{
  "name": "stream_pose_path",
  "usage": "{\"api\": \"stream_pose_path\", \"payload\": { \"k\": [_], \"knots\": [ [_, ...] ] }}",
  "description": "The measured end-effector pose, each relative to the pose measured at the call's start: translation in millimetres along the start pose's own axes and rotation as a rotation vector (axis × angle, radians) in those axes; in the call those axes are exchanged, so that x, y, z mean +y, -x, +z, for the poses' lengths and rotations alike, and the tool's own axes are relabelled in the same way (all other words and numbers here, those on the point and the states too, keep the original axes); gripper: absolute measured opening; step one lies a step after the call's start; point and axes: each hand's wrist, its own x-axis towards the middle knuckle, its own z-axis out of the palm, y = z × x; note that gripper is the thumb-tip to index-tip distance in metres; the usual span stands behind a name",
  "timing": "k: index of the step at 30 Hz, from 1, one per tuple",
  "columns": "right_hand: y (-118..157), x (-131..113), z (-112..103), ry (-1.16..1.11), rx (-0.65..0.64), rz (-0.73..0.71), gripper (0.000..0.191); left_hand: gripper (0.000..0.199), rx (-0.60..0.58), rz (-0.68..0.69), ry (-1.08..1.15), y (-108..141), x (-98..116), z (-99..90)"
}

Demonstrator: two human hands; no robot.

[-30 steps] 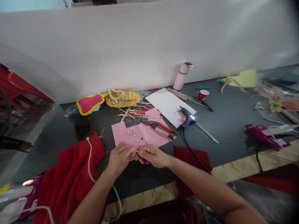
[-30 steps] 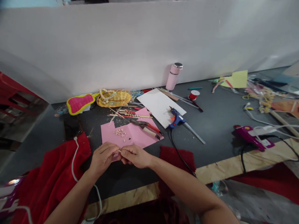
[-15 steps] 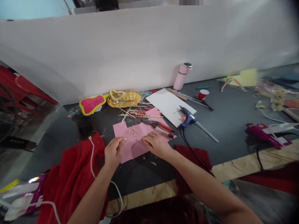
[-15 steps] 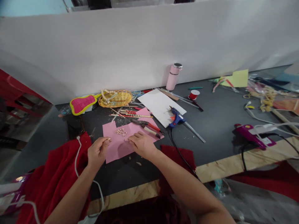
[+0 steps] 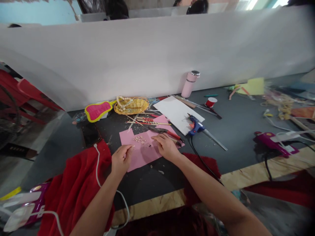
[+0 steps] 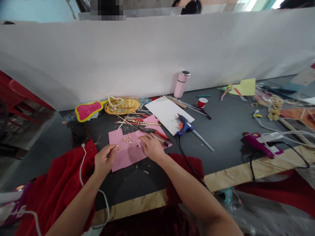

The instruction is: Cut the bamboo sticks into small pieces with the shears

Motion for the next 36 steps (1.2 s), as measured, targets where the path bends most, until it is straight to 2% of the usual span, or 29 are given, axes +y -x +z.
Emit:
{"api": "stream_pose_path", "payload": {
  "k": [8, 13, 18, 22, 30, 36],
  "knots": [
    [0.7, -1.0, 1.9, -0.052, 0.02, 0.008, 0.029, 0.019, 0.035, -0.09, 0.015, -3.2, -9.0, -0.9],
    [1.0, -1.3, 5.0, -0.063, 0.002, -0.016, 0.024, 0.019, 0.048, -0.094, 0.012, -3.7, -13.6, 0.1],
    [1.9, -4.5, 7.4, -0.093, -0.012, -0.036, 0.025, 0.02, 0.089, -0.106, 0.002, -4.1, -17.3, 1.2],
    [1.1, -3.7, 6.7, -0.071, 0.032, -0.047, 0.023, 0.022, 0.109, -0.111, 0.002, -6.4, -18.0, 1.5],
    [-3.9, 0.9, 5.9, -0.051, 0.069, -0.044, 0.024, 0.022, 0.09, -0.119, -0.007, -11.1, -17.8, 1.2],
    [-6.4, -1.5, 9.8, -0.09, 0.016, -0.063, 0.025, 0.021, 0.062, -0.115, -0.002, -10.8, -22.8, 4.9]
  ]
}}
